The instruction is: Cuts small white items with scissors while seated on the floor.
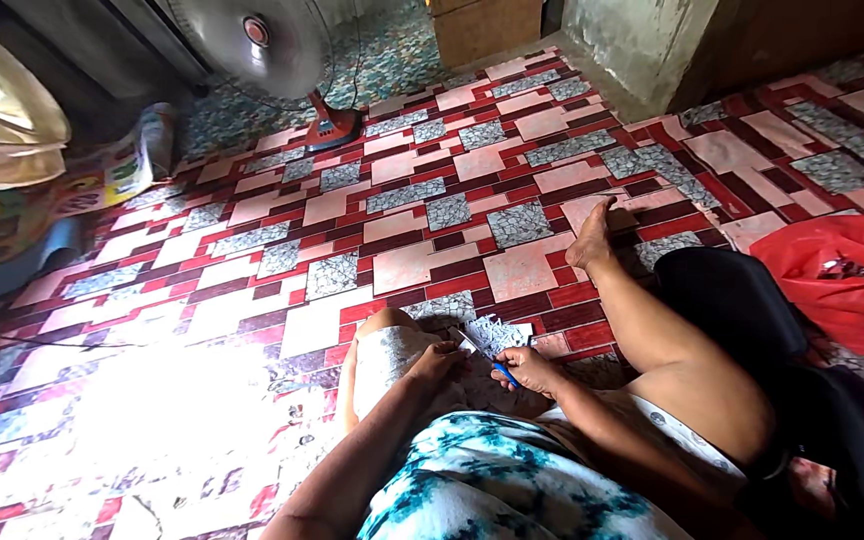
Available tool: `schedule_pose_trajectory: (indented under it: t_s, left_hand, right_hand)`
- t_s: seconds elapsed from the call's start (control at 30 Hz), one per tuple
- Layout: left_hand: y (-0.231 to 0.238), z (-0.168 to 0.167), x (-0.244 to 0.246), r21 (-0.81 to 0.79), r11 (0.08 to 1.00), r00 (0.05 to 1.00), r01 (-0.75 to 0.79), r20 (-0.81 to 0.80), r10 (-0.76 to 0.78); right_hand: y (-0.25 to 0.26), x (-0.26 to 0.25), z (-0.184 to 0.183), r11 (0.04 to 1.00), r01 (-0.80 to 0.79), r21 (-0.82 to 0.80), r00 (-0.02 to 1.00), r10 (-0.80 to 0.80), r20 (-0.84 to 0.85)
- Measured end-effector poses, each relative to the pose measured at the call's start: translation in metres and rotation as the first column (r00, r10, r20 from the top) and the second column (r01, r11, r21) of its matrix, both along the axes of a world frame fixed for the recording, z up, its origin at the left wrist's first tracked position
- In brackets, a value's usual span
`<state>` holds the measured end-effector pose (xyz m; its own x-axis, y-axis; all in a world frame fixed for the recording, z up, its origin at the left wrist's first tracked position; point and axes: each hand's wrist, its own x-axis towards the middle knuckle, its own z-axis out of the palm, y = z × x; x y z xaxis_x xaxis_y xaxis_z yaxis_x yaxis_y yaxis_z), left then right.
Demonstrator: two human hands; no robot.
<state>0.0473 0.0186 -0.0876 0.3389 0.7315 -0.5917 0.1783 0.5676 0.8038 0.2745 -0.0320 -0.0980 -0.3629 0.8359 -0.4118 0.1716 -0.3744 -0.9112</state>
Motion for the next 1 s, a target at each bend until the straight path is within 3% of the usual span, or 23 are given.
schedule_pose_trajectory:
  t_s: [0.3, 0.83, 1.0]
  left_hand:
    - [-0.0004, 0.0004, -0.0004, 0.007, 1.0, 1.0, -0.013, 0.003, 0.013]
    - [-0.0002, -0.0027, -0.0013, 0.017, 1.0, 1.0, 0.004, 0.023, -0.005]
    - [-0.0013, 0.0001, -0.0014, 0.021, 1.0, 1.0, -0.019, 0.025, 0.018]
  right_hand:
    - [-0.0002, 0.0002, 0.0027, 0.992, -0.106, -0.066, 0.991, 0.111, 0.072]
    - [-0.0002, -0.0002, 0.0004, 1.0, 0.004, -0.01, 1.0, -0.004, -0.002]
    - [-0.0003, 0.001, 0.0045, 0.993, -0.091, -0.075, 0.993, 0.096, 0.066]
